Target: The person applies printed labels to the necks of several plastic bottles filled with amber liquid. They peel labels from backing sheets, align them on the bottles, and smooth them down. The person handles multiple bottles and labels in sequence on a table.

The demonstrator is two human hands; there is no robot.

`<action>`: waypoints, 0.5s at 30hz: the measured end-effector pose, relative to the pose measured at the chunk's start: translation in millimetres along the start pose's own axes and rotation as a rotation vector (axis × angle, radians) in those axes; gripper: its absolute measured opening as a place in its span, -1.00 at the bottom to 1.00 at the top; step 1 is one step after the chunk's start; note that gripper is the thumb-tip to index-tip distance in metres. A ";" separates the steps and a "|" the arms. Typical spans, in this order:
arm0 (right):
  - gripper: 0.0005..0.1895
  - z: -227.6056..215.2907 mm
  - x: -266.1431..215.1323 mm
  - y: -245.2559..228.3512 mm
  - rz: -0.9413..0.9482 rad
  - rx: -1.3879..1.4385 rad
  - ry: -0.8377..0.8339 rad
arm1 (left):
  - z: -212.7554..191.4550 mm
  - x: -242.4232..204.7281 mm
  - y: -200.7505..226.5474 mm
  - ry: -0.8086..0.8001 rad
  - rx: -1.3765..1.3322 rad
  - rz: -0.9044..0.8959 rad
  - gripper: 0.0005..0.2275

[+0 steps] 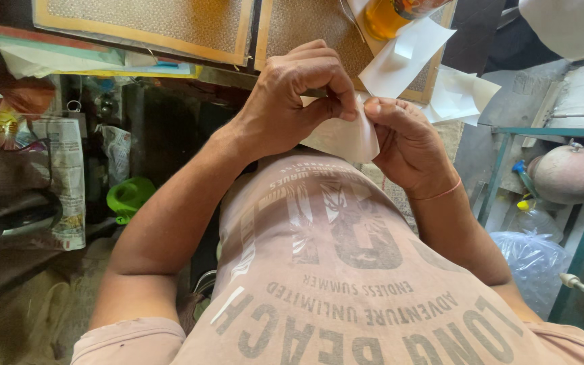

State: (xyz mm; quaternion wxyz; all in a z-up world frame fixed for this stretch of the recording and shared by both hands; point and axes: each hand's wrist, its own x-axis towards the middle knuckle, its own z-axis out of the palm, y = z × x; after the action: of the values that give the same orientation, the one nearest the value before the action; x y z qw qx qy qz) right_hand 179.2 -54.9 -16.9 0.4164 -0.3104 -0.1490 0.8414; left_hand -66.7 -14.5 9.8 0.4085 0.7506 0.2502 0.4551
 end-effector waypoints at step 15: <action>-0.81 -76.0 -30.7 -59.7 -0.404 -0.007 0.288 | -35.9 -30.2 55.5 0.408 -0.597 -0.099 -0.84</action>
State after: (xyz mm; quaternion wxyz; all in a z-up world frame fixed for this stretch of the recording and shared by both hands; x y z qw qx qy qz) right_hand 278.8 -43.5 -32.3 0.5919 -0.3925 -0.1502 0.6877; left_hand -112.3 -53.3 51.1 0.5727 0.4793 0.2186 0.6281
